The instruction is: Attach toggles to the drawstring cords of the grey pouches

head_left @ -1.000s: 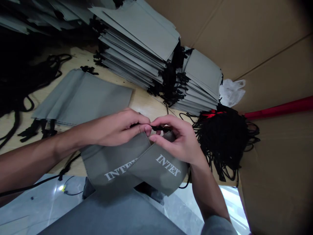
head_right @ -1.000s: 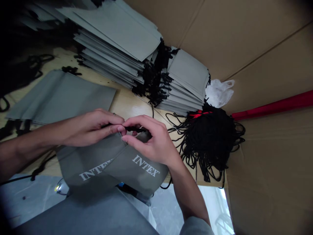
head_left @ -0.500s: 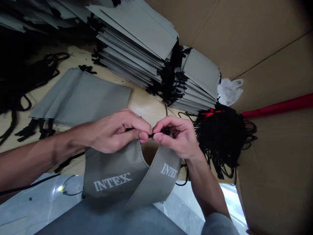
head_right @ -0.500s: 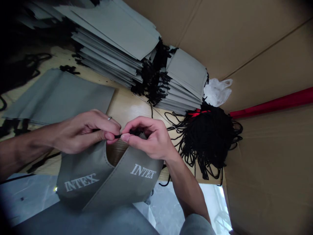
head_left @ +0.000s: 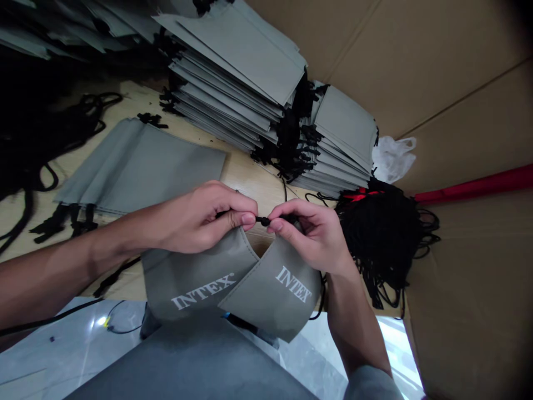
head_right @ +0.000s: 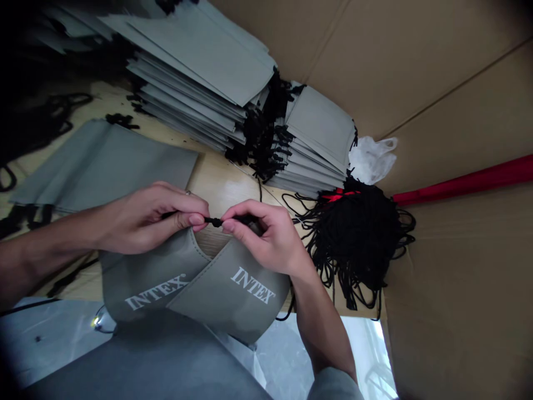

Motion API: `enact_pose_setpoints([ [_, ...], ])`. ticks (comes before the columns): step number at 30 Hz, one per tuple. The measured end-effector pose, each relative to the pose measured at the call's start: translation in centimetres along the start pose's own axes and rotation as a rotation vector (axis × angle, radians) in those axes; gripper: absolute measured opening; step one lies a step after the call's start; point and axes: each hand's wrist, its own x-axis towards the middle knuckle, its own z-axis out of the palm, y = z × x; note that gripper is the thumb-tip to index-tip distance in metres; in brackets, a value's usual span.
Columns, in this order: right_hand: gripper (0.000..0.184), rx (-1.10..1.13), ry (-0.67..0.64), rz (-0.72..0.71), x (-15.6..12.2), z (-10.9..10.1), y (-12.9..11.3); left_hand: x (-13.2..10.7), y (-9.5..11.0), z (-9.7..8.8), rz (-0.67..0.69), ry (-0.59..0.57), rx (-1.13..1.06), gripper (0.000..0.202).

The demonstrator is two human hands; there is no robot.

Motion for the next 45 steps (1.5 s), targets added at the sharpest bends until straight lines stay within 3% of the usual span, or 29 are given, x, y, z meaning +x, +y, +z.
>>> enact_pose_setpoints([
  [7,0.007,-0.169,-0.088,-0.067,-0.1,0.1,-0.6,-0.2,-0.4,0.2,-0.046,-0.017,-0.051,0.034],
  [11,0.01,-0.22,-0.073,-0.087,0.0,0.1,-0.7,-0.1,-0.3,0.1,-0.086,-0.039,-0.11,0.039],
  [16,0.012,-0.167,-0.071,-0.13,0.2,0.2,-0.1,0.0,-0.2,-0.3,-0.074,-0.026,-0.108,0.037],
  [19,0.027,-0.105,-0.135,-0.135,0.2,0.5,0.0,0.0,-0.2,-0.2,-0.041,-0.027,-0.059,0.036],
  [23,0.046,-0.081,-0.055,-0.1,0.2,1.0,-0.2,0.1,-0.1,0.1,-0.01,-0.015,0.0,0.036],
  [29,0.031,-0.175,-0.003,-0.158,0.2,1.2,-0.1,0.1,-0.2,0.3,-0.02,-0.015,0.015,0.034],
  [33,0.022,-0.111,0.003,-0.208,0.2,1.3,-0.1,0.1,-0.2,0.4,-0.018,-0.025,0.004,0.031],
  [38,0.03,-0.014,-0.009,-0.195,0.3,1.4,0.1,0.0,-0.2,0.3,-0.024,-0.028,-0.028,0.031],
  [45,0.039,0.097,-0.04,-0.195,0.4,1.7,0.2,-0.1,0.0,0.0,-0.115,-0.074,-0.265,0.041],
])
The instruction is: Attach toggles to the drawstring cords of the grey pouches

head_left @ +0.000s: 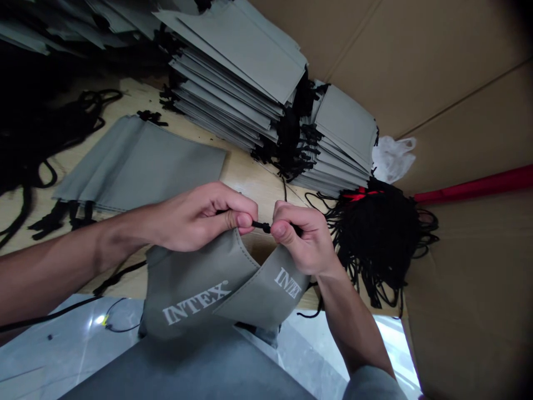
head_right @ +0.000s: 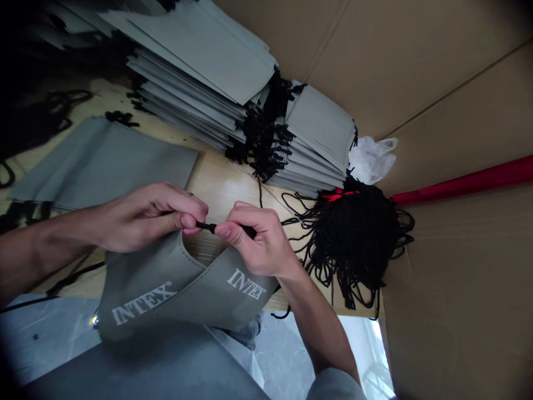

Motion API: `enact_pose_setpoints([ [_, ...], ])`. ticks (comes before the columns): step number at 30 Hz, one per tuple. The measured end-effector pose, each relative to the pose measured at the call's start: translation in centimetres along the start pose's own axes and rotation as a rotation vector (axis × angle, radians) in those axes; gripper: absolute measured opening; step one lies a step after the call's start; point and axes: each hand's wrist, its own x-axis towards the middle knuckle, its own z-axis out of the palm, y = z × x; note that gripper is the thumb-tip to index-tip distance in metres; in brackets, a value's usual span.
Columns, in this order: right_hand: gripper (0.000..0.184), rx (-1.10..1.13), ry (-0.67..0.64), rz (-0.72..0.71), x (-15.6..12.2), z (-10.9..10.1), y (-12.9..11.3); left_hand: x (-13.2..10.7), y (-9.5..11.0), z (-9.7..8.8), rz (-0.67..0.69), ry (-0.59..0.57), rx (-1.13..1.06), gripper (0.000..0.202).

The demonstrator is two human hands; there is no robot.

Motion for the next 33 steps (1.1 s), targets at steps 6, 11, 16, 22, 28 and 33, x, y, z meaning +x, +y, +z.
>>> enact_pose_setpoints([
  [6,0.038,-0.024,0.039,0.08,0.0,-0.7,0.1,0.3,0.1,0.3,-0.016,0.069,0.052,0.036],
  [11,0.027,-0.164,-0.012,0.164,-0.1,-2.0,-0.9,0.4,-0.3,0.6,-0.063,0.154,0.164,0.029],
  [16,0.029,-0.317,-0.031,0.103,-0.1,-2.7,-1.6,0.6,-0.9,0.6,-0.05,0.271,0.151,0.029],
  [22,0.023,-0.074,0.004,0.248,-0.8,-3.0,-0.8,0.8,-1.3,0.6,-0.061,0.34,0.126,0.029],
  [28,0.014,-0.113,-0.081,0.246,-1.0,-2.4,-0.2,0.7,-1.3,0.7,-0.036,0.308,0.165,0.027],
  [33,0.015,-0.162,-0.117,0.211,-0.6,-2.0,-0.5,0.7,-1.1,0.9,-0.006,0.295,0.155,0.023],
])
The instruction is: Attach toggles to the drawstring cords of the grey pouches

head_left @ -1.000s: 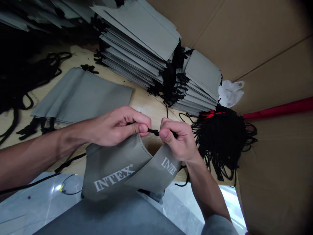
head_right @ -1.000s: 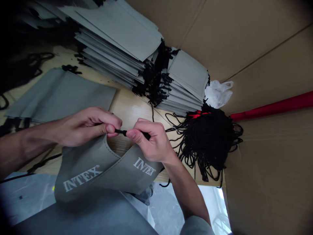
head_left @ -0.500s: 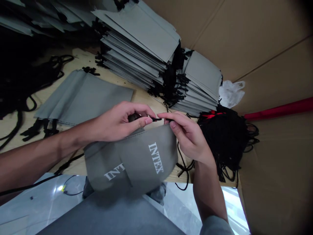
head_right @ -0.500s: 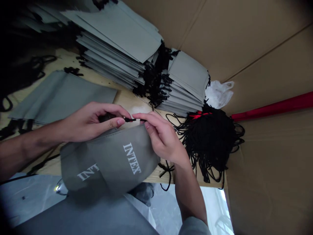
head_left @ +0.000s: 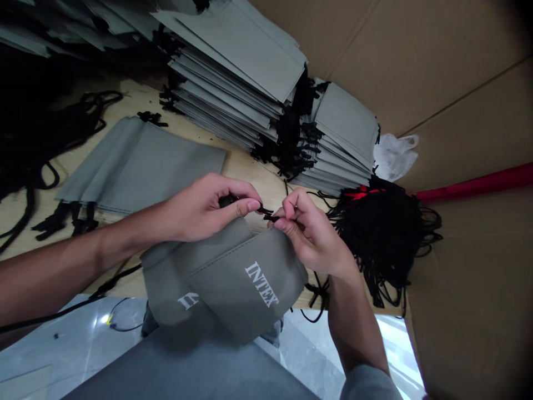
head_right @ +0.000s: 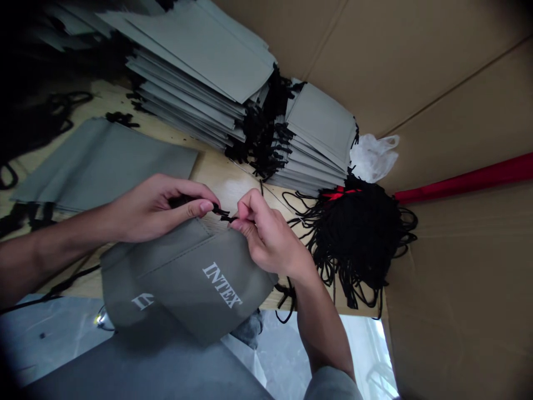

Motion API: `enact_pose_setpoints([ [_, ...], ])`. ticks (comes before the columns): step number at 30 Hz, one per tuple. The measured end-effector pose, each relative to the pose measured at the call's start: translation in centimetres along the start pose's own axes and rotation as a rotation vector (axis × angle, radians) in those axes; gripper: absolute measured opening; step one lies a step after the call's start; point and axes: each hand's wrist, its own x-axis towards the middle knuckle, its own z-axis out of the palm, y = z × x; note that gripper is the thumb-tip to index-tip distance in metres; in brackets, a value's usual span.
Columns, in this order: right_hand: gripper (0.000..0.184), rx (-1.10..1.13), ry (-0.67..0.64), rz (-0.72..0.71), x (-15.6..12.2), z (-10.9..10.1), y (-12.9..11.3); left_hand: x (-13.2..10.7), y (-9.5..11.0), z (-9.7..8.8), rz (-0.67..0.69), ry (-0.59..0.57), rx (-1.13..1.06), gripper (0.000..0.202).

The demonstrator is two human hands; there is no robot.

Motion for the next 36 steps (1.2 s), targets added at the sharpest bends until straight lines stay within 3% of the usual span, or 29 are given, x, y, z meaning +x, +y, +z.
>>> enact_pose_setpoints([
  [36,0.022,0.024,0.01,-0.021,0.32,0.41,-0.26,0.14,0.48,0.11,-0.011,-0.04,-0.037,0.024],
])
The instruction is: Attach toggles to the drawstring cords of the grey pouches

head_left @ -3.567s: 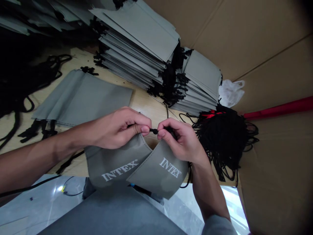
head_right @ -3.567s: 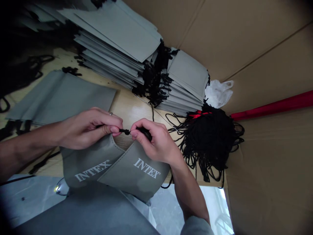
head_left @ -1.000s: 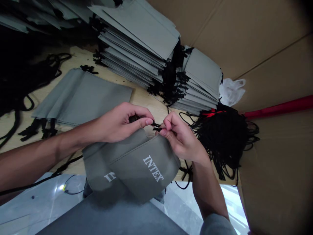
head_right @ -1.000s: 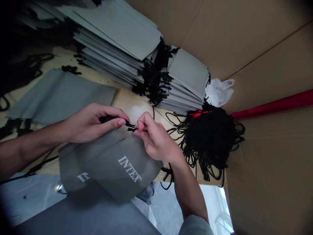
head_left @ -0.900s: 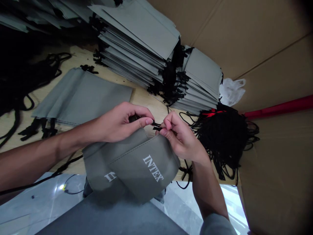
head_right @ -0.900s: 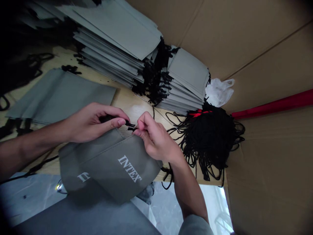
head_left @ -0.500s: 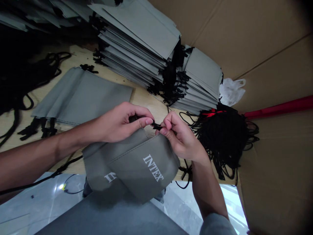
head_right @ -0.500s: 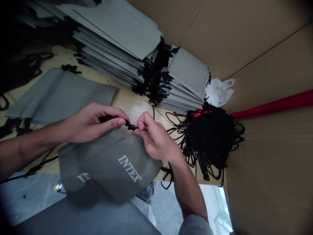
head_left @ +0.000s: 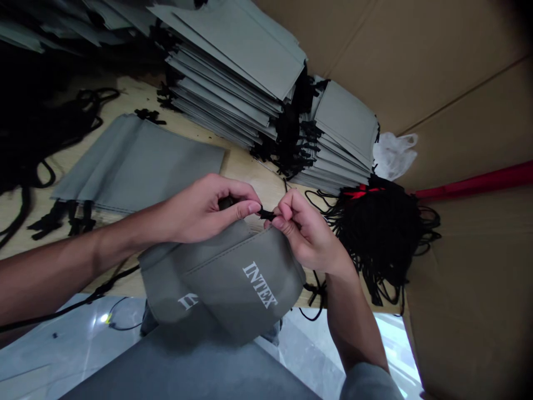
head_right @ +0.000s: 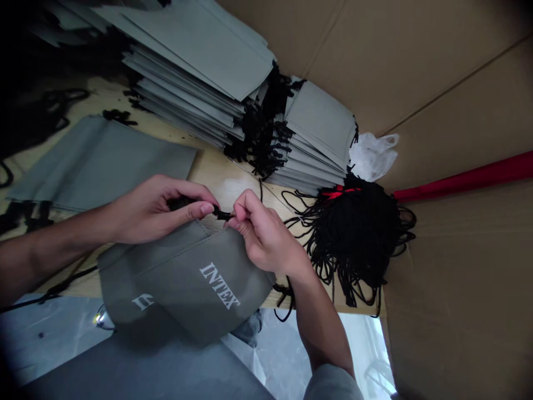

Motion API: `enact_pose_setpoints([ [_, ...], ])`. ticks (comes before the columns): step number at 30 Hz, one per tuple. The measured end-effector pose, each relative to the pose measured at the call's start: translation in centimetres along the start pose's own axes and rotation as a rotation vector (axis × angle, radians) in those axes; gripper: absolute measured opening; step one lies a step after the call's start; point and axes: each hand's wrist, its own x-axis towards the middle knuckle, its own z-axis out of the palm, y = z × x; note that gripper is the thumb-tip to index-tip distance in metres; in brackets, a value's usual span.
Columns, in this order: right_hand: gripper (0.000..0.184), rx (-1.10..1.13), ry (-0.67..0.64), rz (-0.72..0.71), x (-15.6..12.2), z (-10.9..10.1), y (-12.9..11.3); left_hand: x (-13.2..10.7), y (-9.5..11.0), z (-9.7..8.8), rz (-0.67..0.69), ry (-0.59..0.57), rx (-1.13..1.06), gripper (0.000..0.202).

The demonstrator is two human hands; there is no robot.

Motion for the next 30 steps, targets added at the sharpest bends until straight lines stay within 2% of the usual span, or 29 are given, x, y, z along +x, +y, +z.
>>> enact_pose_setpoints([
  [30,0.026,0.135,0.015,0.056,-0.14,0.25,0.26,-0.35,-0.19,0.14,-0.041,0.031,0.049,0.031],
])
